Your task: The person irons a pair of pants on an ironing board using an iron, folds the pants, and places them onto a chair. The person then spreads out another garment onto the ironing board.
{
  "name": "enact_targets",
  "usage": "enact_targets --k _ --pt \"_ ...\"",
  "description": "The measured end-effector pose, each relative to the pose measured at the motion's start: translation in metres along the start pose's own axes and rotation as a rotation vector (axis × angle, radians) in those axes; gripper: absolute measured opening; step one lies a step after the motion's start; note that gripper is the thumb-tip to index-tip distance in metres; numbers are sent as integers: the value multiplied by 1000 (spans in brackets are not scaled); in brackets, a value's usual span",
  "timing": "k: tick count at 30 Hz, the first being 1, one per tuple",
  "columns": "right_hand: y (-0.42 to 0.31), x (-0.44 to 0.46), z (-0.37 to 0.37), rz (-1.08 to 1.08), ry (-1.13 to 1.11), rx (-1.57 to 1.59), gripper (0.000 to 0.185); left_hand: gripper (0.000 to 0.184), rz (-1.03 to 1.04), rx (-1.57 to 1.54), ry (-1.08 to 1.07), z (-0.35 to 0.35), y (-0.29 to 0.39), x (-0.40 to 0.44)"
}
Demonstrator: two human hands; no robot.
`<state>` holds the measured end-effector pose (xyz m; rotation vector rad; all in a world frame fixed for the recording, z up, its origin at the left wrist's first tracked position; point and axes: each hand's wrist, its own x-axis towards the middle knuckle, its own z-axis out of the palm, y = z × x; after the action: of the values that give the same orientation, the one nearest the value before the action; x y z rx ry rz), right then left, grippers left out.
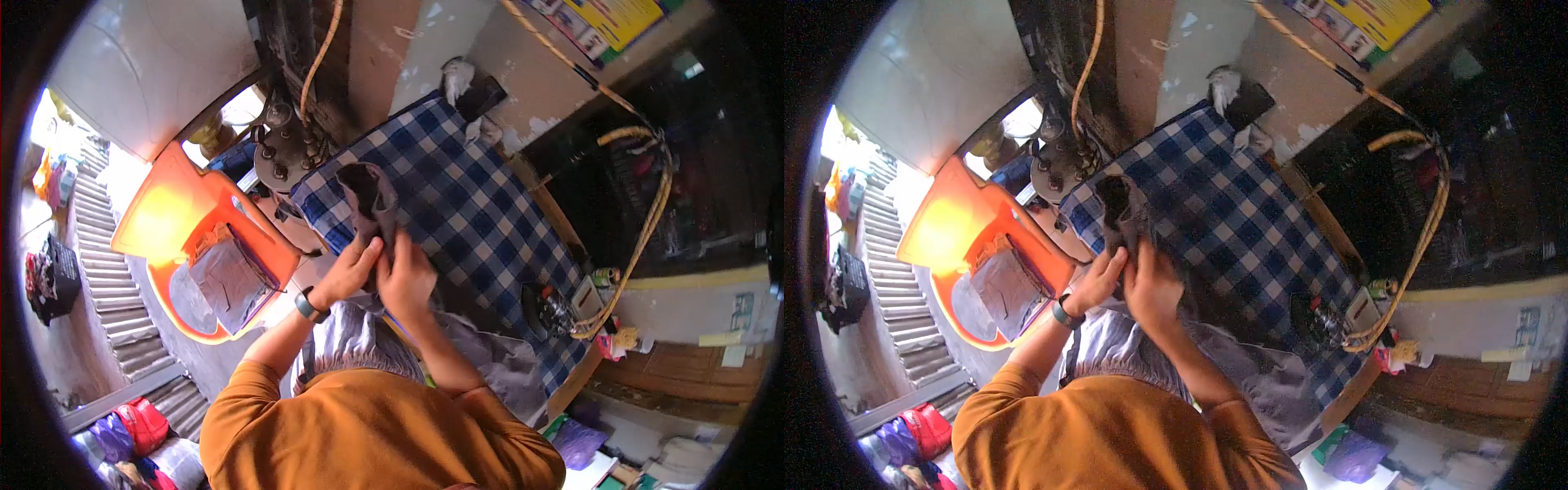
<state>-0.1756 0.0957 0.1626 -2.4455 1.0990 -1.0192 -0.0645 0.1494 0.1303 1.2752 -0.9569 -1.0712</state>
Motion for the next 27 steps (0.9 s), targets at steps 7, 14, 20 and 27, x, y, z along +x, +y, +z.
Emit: enact_targets --k 7,14,20,27 --pt "-7 -46 -65 -66 138 37 45 43 103 -16 29 55 30 -28" --pt "-3 -48 -193 -157 -2 536 62 30 111 -288 78 57 141 10" --pt "69 -142 -315 162 -73 -183 48 29 671 -577 -231 10 298 -14" --pt "109 -161 -226 213 184 71 28 36 1572 55 410 23 438 -25"
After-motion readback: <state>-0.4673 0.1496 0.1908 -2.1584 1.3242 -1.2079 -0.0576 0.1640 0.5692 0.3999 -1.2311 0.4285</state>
